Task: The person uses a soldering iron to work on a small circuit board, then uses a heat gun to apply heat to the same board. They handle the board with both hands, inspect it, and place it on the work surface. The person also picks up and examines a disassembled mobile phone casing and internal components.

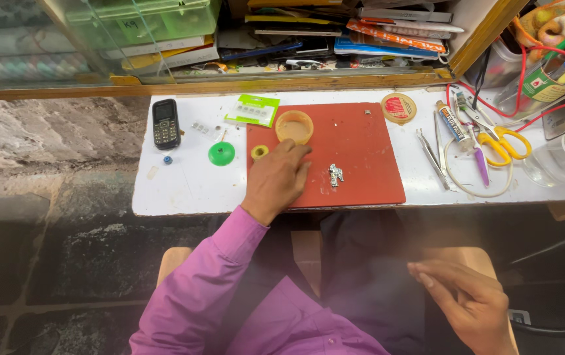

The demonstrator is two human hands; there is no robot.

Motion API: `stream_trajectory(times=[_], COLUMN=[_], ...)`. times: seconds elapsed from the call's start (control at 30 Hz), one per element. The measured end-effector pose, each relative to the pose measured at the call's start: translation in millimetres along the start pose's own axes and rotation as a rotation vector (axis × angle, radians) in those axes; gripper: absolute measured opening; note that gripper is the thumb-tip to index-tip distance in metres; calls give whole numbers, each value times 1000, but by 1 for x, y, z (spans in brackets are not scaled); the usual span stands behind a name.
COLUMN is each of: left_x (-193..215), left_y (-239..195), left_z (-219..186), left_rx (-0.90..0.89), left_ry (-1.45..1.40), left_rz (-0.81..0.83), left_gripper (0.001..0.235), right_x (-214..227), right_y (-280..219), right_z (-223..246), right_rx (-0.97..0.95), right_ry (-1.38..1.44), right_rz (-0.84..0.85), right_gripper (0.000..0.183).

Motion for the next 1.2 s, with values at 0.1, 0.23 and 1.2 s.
stream_trajectory(times=[0.1,0.23,1.2], left_x=[14,20,65], left_y=[1,23,56], left_z=[2,7,174], left_rx=[17,41,492], left_ry=[81,253,376], left_rz=[-97,-211,-174], left_gripper=[33,75,69], right_x=[-14,-28,-116], right_y=[9,28,127], right_z=[4,19,19], right_rx=[-31,62,212], right_ry=[96,-33,-413], right_rz=[16,53,-122], right_gripper=[21,18,38])
Point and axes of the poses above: each hand's wrist, its own y-axis towards the middle knuckle, its own x-axis out of the back of the hand, z = x × y, the point moved 5 cm from there along y, towards the middle knuckle, and after that the axes turned 2 degrees about -z, right-handed, at the moved point
